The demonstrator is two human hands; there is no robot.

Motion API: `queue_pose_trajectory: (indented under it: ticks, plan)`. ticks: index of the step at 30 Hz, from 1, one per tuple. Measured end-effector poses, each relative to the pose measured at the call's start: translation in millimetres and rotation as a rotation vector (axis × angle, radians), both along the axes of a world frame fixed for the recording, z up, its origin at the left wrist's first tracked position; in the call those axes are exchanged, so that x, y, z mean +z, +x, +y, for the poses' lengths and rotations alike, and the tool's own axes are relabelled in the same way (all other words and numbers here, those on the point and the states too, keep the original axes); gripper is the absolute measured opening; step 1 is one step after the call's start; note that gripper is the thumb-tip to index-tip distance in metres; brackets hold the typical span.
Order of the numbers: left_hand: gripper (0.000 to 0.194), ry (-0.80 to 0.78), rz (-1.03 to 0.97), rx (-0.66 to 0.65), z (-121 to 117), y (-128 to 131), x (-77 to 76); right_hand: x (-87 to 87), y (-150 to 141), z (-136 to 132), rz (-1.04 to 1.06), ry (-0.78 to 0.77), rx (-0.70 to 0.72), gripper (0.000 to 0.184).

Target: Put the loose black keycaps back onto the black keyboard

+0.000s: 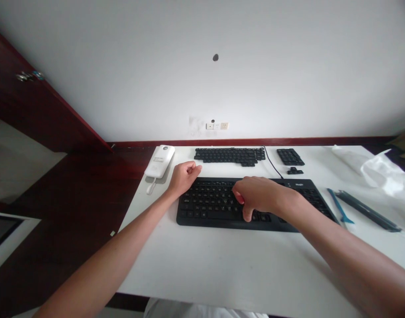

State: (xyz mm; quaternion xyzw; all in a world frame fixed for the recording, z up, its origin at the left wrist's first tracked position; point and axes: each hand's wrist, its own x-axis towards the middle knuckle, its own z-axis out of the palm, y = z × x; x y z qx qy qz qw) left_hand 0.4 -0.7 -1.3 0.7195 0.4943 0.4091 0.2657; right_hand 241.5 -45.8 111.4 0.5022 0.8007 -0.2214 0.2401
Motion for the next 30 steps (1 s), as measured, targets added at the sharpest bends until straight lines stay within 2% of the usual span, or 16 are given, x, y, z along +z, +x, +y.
queue_pose_trajectory:
  ticks: [3,8,14,18,22,30]
  plan:
    - [0.050,0.002,0.001,0.004,-1,0,1.6,-1.4,-3,0,-0.004,-0.023,0.018,0.038]
    - [0.050,0.009,0.009,-0.003,-2,0,2.0,-1.9,1,-5,0.025,-0.046,0.007,0.025]
    - [0.049,0.007,0.027,-0.001,-2,-1,2.8,2.5,1,-25,0.009,-0.001,0.075,0.014]
    - [0.049,0.010,0.026,-0.001,-2,-1,3.2,5.9,-4,-43,-0.030,0.125,0.161,0.020]
    - [0.049,0.015,0.024,-0.008,-1,-1,2.5,9.0,-10,-56,-0.082,0.173,0.141,0.030]
    - [0.048,-0.004,0.033,-0.004,-2,-1,4.5,11.5,8,-39,0.004,0.185,0.113,0.029]
